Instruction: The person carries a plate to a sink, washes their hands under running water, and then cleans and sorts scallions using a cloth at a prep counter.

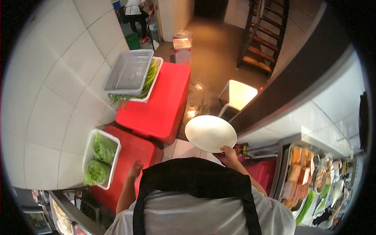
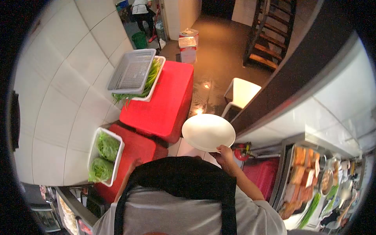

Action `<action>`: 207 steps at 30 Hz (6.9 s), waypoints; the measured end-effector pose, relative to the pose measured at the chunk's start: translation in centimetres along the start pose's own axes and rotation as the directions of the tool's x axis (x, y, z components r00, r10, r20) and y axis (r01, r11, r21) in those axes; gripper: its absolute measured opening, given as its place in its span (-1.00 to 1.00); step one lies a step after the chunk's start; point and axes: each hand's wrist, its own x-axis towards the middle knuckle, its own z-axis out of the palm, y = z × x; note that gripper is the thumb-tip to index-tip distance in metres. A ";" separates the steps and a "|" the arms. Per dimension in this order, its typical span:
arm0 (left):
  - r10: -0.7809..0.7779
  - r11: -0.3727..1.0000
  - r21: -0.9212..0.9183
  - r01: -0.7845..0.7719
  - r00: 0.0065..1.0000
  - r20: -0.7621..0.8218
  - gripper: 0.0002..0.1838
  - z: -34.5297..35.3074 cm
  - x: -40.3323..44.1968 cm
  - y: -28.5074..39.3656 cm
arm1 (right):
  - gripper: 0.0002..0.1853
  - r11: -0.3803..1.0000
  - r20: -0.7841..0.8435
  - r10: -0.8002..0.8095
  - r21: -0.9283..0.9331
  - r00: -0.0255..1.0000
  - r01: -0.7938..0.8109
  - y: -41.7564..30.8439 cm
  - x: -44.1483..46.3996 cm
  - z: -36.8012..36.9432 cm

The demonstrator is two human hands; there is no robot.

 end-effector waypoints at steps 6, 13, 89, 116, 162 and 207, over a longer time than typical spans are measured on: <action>0.076 0.830 0.557 -0.013 0.993 -0.090 -0.63 1.4 0.0 -4.2 | -0.47 0.993 -0.041 -0.110 -0.037 0.993 0.108 -10.2 13.7 9.0; -0.067 0.733 0.670 0.118 0.993 -0.101 -0.52 6.2 10.8 13.4 | -0.45 0.975 -0.238 -0.175 0.095 0.955 0.202 -22.0 29.2 18.9; -0.716 0.653 0.037 -0.756 -0.602 0.354 -0.54 190.0 36.7 71.4 | -0.57 -0.277 -0.928 -0.372 0.109 -0.002 0.955 -130.6 31.2 -39.1; 0.512 0.765 -0.469 -0.442 -0.024 0.858 0.21 218.3 41.6 86.2 | -0.55 -0.211 -0.853 -0.509 -0.008 -0.117 0.977 -170.1 15.0 -88.4; 0.310 0.462 -0.127 -0.877 0.025 0.951 -0.32 307.4 52.2 104.3 | -0.55 0.641 -0.690 -0.455 0.184 0.563 0.745 -265.0 78.0 -121.2; 0.070 0.998 -0.021 -0.067 0.942 0.328 -0.64 393.6 116.4 128.6 | -0.77 0.603 -0.141 -0.779 -0.436 0.611 0.668 -358.0 104.4 -153.7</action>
